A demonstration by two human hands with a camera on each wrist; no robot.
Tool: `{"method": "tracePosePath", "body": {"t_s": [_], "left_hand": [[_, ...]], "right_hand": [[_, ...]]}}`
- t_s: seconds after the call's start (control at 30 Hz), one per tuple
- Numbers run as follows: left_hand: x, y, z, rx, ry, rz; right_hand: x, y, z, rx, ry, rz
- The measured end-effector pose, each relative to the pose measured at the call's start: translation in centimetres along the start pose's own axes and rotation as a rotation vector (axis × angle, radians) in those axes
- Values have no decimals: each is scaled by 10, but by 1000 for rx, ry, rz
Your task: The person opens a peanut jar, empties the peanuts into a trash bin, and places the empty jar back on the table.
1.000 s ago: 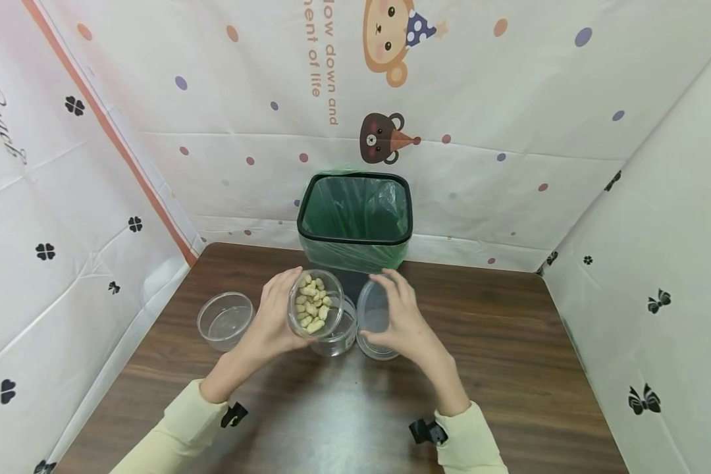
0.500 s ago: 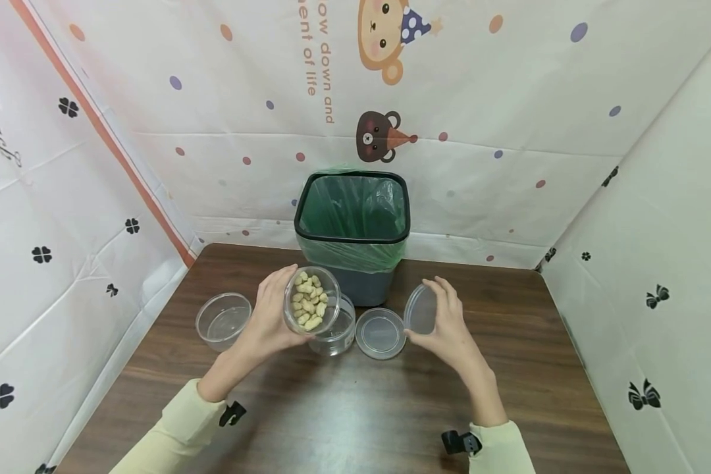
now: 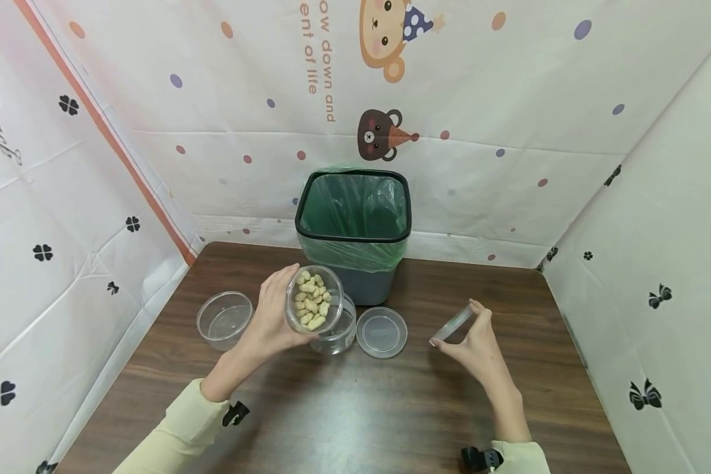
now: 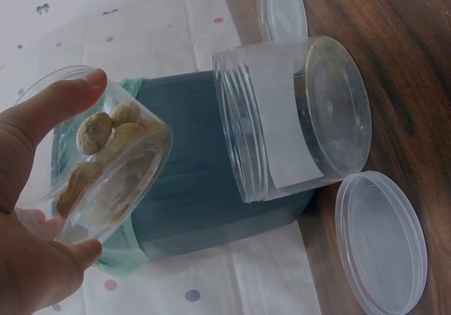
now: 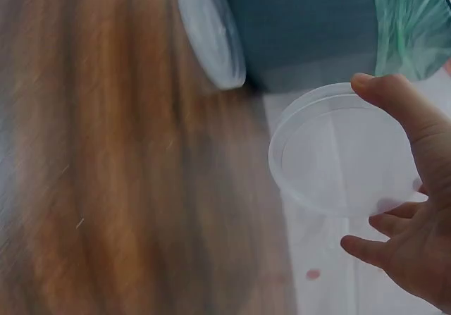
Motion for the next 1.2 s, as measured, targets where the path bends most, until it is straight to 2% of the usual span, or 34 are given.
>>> {"method": "tracePosePath", "body": {"t_s": [0.33, 0.5, 0.57, 0.77, 0.9, 1.0, 1.2], "left_hand": [[-2, 2, -2, -7, -13, -17], [-3, 2, -3, -7, -17, -12], [-3, 1, -3, -9, -12, -15], [-4, 1, -5, -27, 3, -7], [-3, 0, -7, -20, 7, -6], [-2, 0, -7, -14, 7, -8], [0, -1, -6, -12, 15, 8]], "right_hand": [[5, 40, -18, -155, 9, 6], [9, 56, -28, -208, -27, 48], [12, 62, -31, -222, -36, 33], [20, 75, -41, -200, -90, -52], [23, 81, -45, -199, -184, -117], [24, 86, -47, -210, -246, -123], [20, 91, -49, -204, -275, -161]]}}
Point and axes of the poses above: each hand's wrist, its own z-axis towards the middle knuckle, its own x-axis out of the back of the hand, y = z × x, the point moved 2 cm from there along z, towards the middle knuckle, and after that the axes turned 7 degrees about -z, right-handed, at the moved point
